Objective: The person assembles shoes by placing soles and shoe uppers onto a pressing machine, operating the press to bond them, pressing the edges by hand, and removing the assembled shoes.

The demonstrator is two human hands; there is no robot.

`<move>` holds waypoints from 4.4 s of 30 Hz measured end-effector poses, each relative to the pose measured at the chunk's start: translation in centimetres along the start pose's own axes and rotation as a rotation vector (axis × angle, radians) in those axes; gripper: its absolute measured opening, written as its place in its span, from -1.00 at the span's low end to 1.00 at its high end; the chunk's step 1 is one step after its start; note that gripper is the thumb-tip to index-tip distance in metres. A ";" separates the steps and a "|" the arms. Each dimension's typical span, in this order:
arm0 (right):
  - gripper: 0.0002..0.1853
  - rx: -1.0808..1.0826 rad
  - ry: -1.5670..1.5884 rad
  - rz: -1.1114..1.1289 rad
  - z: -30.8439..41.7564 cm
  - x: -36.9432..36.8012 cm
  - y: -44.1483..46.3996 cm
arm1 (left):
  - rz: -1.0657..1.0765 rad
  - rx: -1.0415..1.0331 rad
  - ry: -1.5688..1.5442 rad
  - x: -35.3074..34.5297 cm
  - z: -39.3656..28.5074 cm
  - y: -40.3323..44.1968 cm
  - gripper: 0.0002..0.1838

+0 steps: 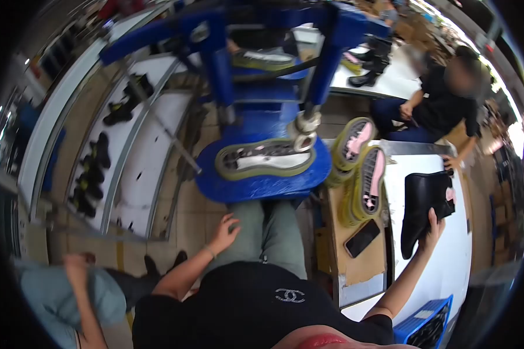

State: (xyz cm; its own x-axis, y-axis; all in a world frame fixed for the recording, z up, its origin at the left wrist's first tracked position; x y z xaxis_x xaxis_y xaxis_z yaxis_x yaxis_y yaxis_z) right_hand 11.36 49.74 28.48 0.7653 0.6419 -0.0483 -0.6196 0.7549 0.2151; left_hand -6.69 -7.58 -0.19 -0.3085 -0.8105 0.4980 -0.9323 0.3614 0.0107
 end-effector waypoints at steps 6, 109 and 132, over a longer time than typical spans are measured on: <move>-0.40 0.049 0.015 0.447 5.0 -18.4 -7.4 | -0.283 0.151 -0.368 6.4 -2.1 0.1 -0.87; -0.04 0.221 0.006 0.428 -12.9 -38.9 -16.1 | -0.094 -0.282 -0.250 7.6 -16.1 10.2 -0.01; -0.47 0.223 0.206 0.480 -15.2 -41.1 -1.4 | -0.339 -0.297 -0.340 10.3 -13.8 7.9 -0.39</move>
State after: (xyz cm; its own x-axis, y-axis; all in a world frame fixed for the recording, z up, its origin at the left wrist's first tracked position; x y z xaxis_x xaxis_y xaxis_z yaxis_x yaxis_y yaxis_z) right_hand -21.85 24.35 15.32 0.3434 0.9358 -0.0793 -0.8206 0.3401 0.4593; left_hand -14.65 -6.69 16.99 -0.0902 -0.9890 0.1171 -0.9119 0.1293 0.3894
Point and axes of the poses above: each hand's wrist, its own y-axis towards the middle knuckle, its own x-axis out of the back of the hand, z = x × y, the point moved 8 cm from there along y, towards the middle knuckle, and after that the axes turned 5 degrees about -y, right-handed, at the moved point
